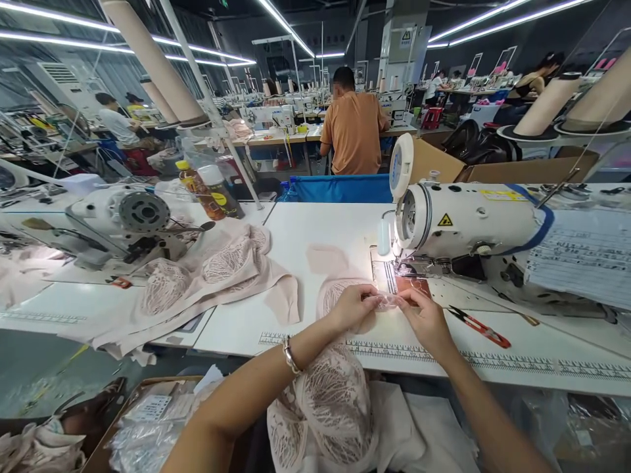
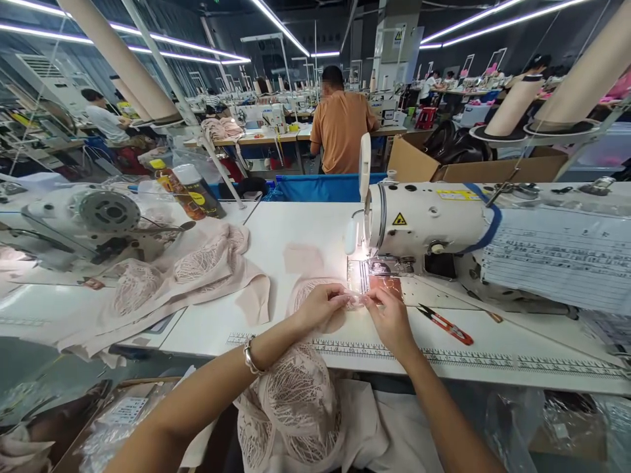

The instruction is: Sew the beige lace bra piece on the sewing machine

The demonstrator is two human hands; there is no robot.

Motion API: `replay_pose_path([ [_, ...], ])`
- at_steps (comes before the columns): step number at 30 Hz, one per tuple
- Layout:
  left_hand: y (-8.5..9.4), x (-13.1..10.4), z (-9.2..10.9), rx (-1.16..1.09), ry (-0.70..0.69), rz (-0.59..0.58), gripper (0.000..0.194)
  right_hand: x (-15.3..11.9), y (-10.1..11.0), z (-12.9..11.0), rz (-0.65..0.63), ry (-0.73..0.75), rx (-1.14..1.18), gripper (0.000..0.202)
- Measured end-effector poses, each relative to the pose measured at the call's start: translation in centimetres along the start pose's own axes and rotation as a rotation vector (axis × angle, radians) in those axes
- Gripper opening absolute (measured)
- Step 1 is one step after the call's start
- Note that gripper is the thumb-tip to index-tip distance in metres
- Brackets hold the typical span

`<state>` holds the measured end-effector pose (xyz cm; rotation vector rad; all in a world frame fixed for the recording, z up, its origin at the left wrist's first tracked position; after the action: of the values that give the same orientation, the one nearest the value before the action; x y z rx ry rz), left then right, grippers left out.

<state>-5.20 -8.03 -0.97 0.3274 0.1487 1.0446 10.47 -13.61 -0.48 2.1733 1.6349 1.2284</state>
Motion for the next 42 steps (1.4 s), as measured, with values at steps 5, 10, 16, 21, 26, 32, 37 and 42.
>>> replay_pose_path([
  [5,-0.6,-0.1,0.3,-0.130,0.027,-0.034,0.021,-0.1,0.1,-0.5,0.005,-0.004,0.004,0.024],
  [10,-0.3,-0.1,0.1,-0.166,0.061,-0.021,0.023,-0.5,0.4,-1.1,0.079,0.025,-0.015,0.012],
  [16,-0.2,-0.1,0.0,-0.236,0.078,-0.034,0.023,-0.8,0.9,-1.9,0.200,0.103,-0.076,0.005],
  [21,-0.4,-0.2,-0.1,-0.298,0.090,-0.046,0.024,-0.6,0.5,-2.0,0.229,0.186,-0.126,0.013],
  [26,-0.4,-0.1,-0.2,-0.327,0.099,-0.032,0.026,-0.7,0.5,-2.1,0.257,0.225,-0.167,0.015],
  [32,-0.3,-0.2,0.0,-0.347,0.097,-0.025,0.028,-0.8,0.6,-2.2,0.277,0.248,-0.176,0.014],
  [37,-0.3,-0.3,0.0,-0.319,0.093,-0.017,0.027,-0.7,0.3,-1.9,0.230,0.250,-0.169,0.015],
  [42,-0.6,-0.2,0.0,-0.282,0.088,-0.037,0.028,-0.6,-0.3,-1.2,0.192,0.218,-0.118,0.016],
])
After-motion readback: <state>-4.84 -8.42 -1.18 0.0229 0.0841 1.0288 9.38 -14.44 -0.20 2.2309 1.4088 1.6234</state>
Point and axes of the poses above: each hand's wrist, its own x-axis towards the middle knuckle, its own y-axis out of the back of the hand, z = x × y, the point moved 5 cm from there along x, towards the middle knuckle, and after that the axes turned 3 degrees about z, right-handed, at the moved point
